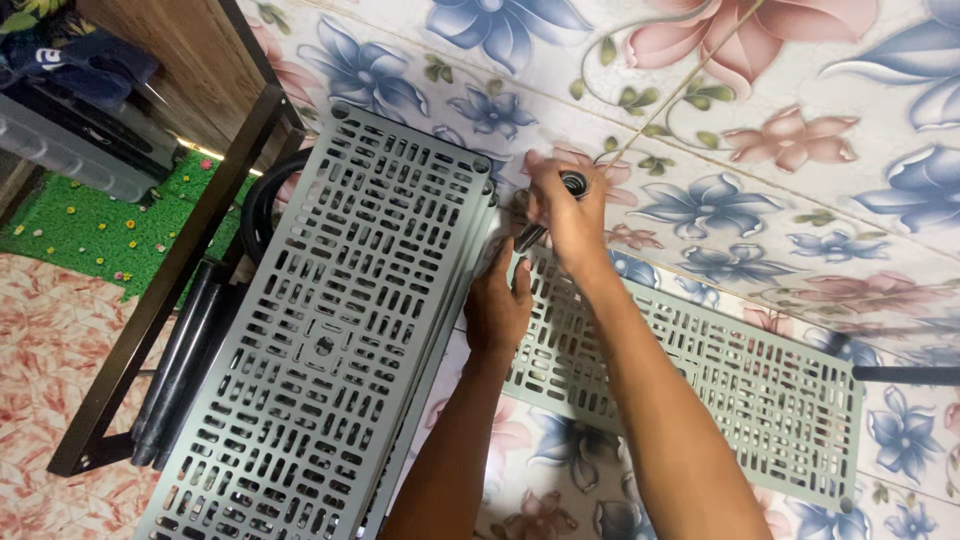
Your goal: The person assembles a metal shelving unit by inserting black cylindrical rods into the holes of perforated metal shelves. The person repeatedly aligns and secures the rods to connect the shelves together.
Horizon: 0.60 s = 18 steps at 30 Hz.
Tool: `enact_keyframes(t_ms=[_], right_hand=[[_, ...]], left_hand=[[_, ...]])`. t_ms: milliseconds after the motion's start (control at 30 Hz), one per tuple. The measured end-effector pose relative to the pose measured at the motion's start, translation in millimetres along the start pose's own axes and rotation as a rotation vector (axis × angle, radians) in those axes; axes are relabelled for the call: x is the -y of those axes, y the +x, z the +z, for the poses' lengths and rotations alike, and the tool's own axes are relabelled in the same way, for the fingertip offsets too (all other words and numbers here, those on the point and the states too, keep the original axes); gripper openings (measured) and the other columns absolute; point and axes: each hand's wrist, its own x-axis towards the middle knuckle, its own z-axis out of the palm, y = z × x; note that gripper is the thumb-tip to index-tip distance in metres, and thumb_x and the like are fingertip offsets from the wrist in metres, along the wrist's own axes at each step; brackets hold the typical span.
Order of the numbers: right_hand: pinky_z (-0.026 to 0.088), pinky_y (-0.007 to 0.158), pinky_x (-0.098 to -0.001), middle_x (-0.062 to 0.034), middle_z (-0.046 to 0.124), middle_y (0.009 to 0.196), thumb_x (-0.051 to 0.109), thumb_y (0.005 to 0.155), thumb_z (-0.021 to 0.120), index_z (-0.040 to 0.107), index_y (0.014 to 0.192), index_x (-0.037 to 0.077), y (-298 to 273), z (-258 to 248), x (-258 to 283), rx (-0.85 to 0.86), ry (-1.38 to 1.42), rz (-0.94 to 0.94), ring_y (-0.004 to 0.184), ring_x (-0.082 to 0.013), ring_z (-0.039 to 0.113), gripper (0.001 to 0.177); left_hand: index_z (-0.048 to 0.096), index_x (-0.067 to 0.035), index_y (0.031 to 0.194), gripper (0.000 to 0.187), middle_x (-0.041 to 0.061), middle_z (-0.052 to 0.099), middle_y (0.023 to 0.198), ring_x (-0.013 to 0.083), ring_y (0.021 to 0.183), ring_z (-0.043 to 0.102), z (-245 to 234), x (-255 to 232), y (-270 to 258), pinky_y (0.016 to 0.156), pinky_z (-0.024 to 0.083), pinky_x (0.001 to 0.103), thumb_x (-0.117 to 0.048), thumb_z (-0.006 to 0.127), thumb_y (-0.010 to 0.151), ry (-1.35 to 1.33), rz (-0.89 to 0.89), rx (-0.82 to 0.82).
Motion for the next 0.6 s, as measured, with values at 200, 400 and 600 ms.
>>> enact_keyframes(t_ms=[200,400,600], right_hand=[[0.032,0.049,-0.026,0.0025,0.045,0.06,0.013,0.098,0.072,0.048,0.07,0.011,6,-14,-1,0.148,0.129,0.081,0.05,-0.0077,0.039,0.037],[0.043,0.068,-0.0227,0.001,0.057,0.082,0.019,0.099,0.071,0.061,0.096,0.007,-24,18,-22,-0.28,-0.274,-0.15,0.074,-0.0076,0.052,0.016],[0.045,0.085,-0.0205,-0.0003,0.053,0.106,0.011,0.098,0.079,0.05,0.116,0.007,-42,42,-23,-0.484,-0.146,-0.463,0.094,-0.0066,0.05,0.035]], left_hand=[[0.062,-0.012,0.138,0.043,0.022,0.071,0.12,0.0427,0.106,0.069,1,2,2,0.089,0.055,0.048,-0.027,0.062,0.098,0.032,-0.024,0.02],[0.056,-0.014,0.143,0.051,0.017,0.069,0.127,0.0392,0.111,0.068,-2,-2,-2,0.09,0.054,0.047,-0.021,0.061,0.093,0.025,-0.038,0.055],[0.054,-0.013,0.146,0.049,0.015,0.065,0.139,0.037,0.122,0.064,-5,0,-3,0.096,0.053,0.045,-0.018,0.057,0.098,-0.055,0.066,0.004]])
